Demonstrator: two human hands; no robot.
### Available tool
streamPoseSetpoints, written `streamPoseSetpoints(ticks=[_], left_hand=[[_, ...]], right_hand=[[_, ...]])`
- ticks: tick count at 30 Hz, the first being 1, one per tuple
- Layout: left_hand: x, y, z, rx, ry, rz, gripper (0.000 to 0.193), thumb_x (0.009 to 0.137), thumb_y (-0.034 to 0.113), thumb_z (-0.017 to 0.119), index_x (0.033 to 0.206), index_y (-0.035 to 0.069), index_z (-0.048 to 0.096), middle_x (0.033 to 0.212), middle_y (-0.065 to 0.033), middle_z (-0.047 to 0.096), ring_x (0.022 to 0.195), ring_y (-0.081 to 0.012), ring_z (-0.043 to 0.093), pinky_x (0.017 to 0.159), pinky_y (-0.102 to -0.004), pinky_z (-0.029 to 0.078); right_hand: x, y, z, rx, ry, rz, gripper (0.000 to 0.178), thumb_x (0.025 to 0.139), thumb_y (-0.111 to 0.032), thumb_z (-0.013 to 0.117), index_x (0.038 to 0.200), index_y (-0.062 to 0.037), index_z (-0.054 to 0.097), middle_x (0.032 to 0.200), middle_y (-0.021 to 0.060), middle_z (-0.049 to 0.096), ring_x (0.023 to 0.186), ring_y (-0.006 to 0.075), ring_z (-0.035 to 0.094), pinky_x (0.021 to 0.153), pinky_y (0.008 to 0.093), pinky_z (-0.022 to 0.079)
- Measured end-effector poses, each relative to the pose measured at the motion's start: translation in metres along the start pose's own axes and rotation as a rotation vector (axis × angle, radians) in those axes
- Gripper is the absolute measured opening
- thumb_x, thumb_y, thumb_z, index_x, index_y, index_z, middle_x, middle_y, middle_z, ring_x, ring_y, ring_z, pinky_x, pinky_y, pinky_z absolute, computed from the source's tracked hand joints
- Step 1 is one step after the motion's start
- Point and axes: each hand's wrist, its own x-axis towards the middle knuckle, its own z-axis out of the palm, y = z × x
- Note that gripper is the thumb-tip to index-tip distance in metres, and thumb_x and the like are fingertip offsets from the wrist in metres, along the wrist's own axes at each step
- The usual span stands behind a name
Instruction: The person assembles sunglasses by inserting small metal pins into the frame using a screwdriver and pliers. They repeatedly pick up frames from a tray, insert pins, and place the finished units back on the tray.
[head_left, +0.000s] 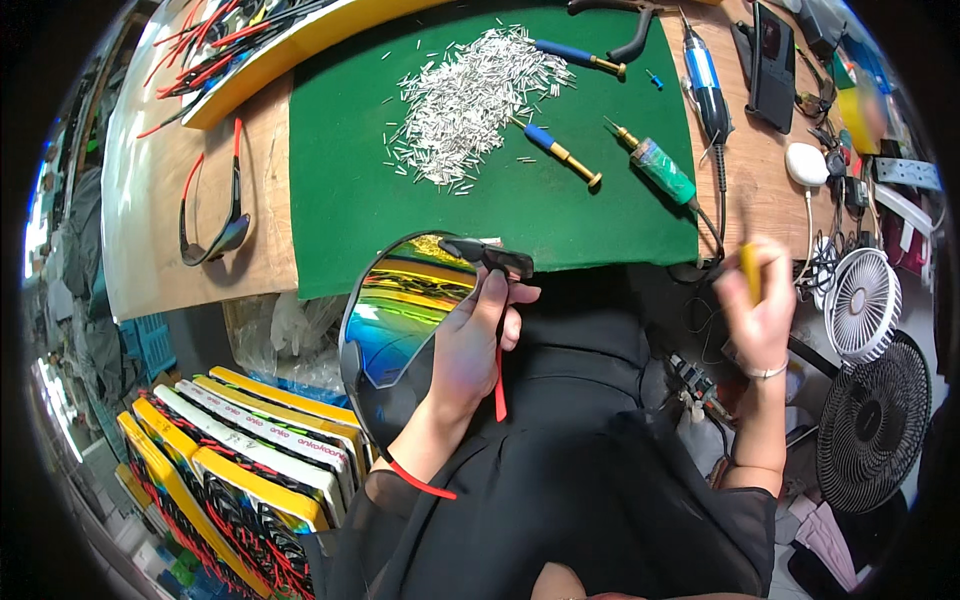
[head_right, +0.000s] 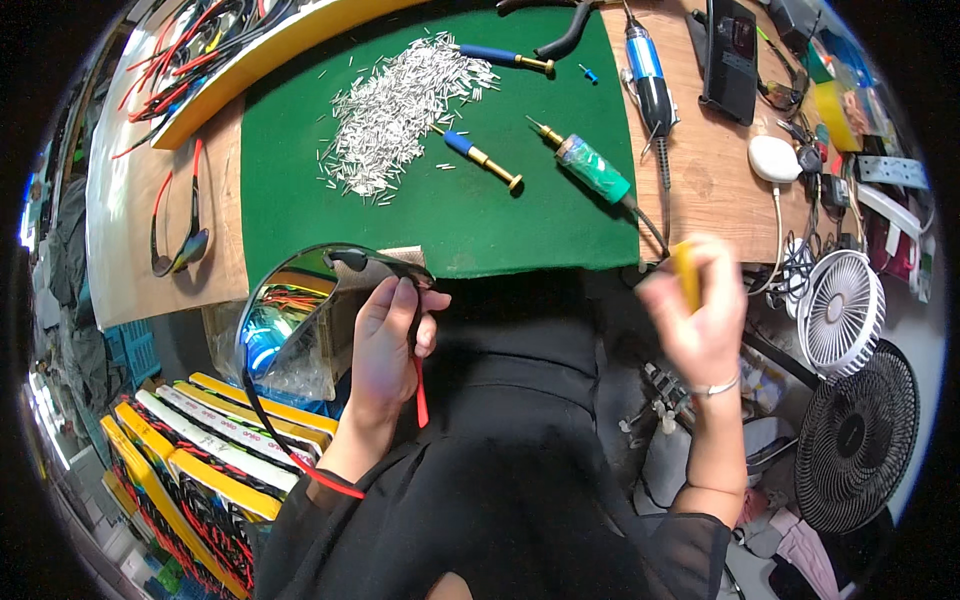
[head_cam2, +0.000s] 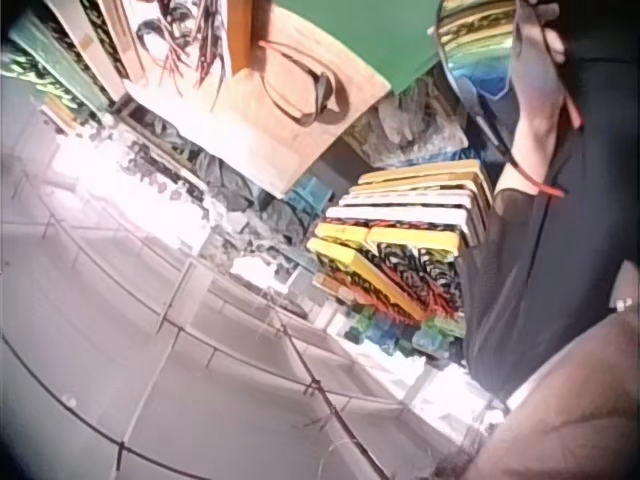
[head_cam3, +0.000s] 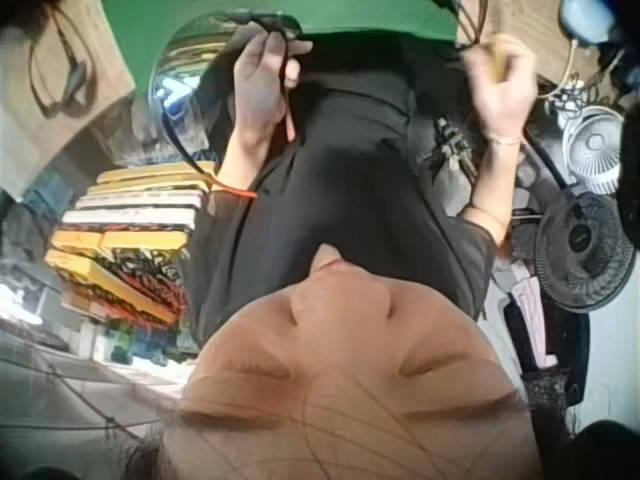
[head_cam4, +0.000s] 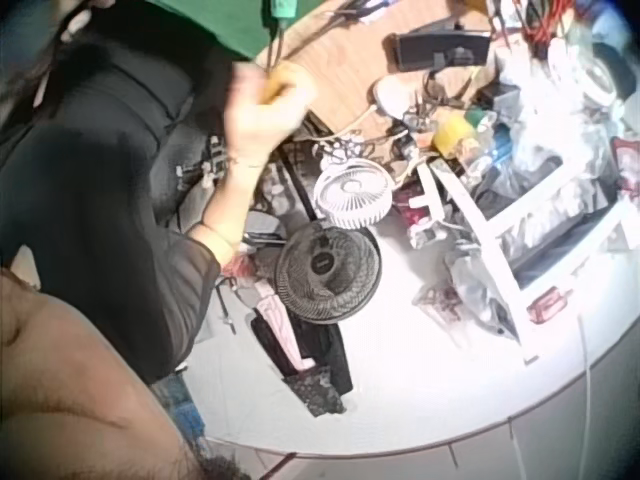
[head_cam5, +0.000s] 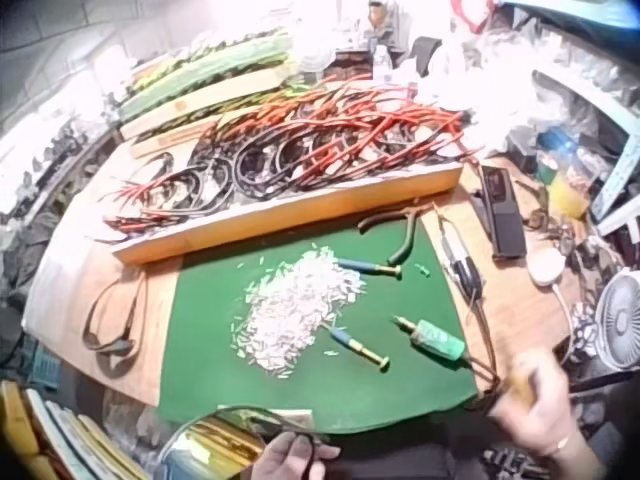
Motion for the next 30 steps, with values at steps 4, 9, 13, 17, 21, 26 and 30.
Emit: streamPoseSetpoints(ticks=[4,9,13,17,21,26,30], left_hand=[[-0.005,0.001,0.005,0.008,0.071,0.086,0.018,0.093,0.019,0.046,0.091,0.002,0.052,0.083,-0.0099,0.061,0.052,-0.0084,0.044,0.045,-0.0201,0.035],[-0.010,-0.005,0.003,-0.009,0.102,0.127,0.019,0.093,0.020,0.048,0.091,0.002,0.054,0.082,-0.0055,0.055,0.054,-0.0089,0.046,0.045,-0.0201,0.036],[-0.008,-0.006,0.001,-0.075,0.104,0.113,0.020,0.092,0.021,0.049,0.091,0.001,0.054,0.081,-0.0044,0.055,0.054,-0.0085,0.046,0.045,-0.0198,0.036],[-0.006,-0.006,0.003,-0.072,0.093,0.069,0.019,0.093,0.019,0.048,0.090,0.002,0.054,0.079,-0.0037,0.054,0.053,-0.0083,0.045,0.045,-0.0200,0.036],[-0.008,-0.007,0.001,-0.063,0.089,0.067,0.016,0.093,0.017,0.047,0.088,0.002,0.053,0.079,-0.0035,0.053,0.054,-0.0081,0.046,0.046,-0.0202,0.036],[-0.003,-0.018,-0.008,0.010,0.099,0.142,0.018,0.093,0.019,0.047,0.087,0.003,0.053,0.078,-0.0032,0.052,0.056,-0.0079,0.044,0.047,-0.0196,0.034],[0.001,-0.034,-0.016,-0.018,0.173,0.126,0.019,0.092,0.023,0.049,0.089,0.005,0.054,0.079,-0.0026,0.052,0.056,-0.0081,0.043,0.049,-0.0197,0.033]], right_hand=[[-0.018,-0.029,0.056,0.193,-0.527,-0.276,0.026,0.068,-0.011,0.071,0.082,-0.0032,0.051,0.091,0.0142,0.055,0.085,0.0303,0.056,0.072,0.0333,0.046],[-0.020,-0.041,0.085,0.226,-0.490,-0.324,0.022,0.070,-0.008,0.068,0.082,-0.0014,0.051,0.094,0.0161,0.053,0.083,0.0304,0.055,0.072,0.0338,0.046],[-0.021,-0.043,0.088,0.195,-0.486,-0.320,0.022,0.070,-0.008,0.068,0.082,-0.0016,0.051,0.095,0.0160,0.053,0.084,0.0305,0.055,0.072,0.0341,0.046],[-0.024,-0.040,0.090,0.200,-0.452,-0.319,0.021,0.070,-0.008,0.067,0.082,-0.0020,0.051,0.094,0.0158,0.053,0.083,0.0305,0.055,0.072,0.0343,0.046],[-0.023,-0.044,0.094,0.209,-0.472,-0.300,0.020,0.070,-0.006,0.067,0.081,-0.0020,0.050,0.091,0.0147,0.054,0.077,0.0292,0.056,0.067,0.0338,0.046],[-0.030,-0.043,0.093,0.438,-0.597,-0.060,0.019,0.069,-0.004,0.066,0.081,-0.0019,0.051,0.086,0.0139,0.053,0.071,0.0283,0.055,0.064,0.0332,0.046],[-0.031,-0.053,0.088,0.145,-0.397,-0.339,0.017,0.072,-0.005,0.064,0.084,-0.0009,0.053,0.084,0.0138,0.053,0.071,0.0296,0.055,0.065,0.0318,0.046]])
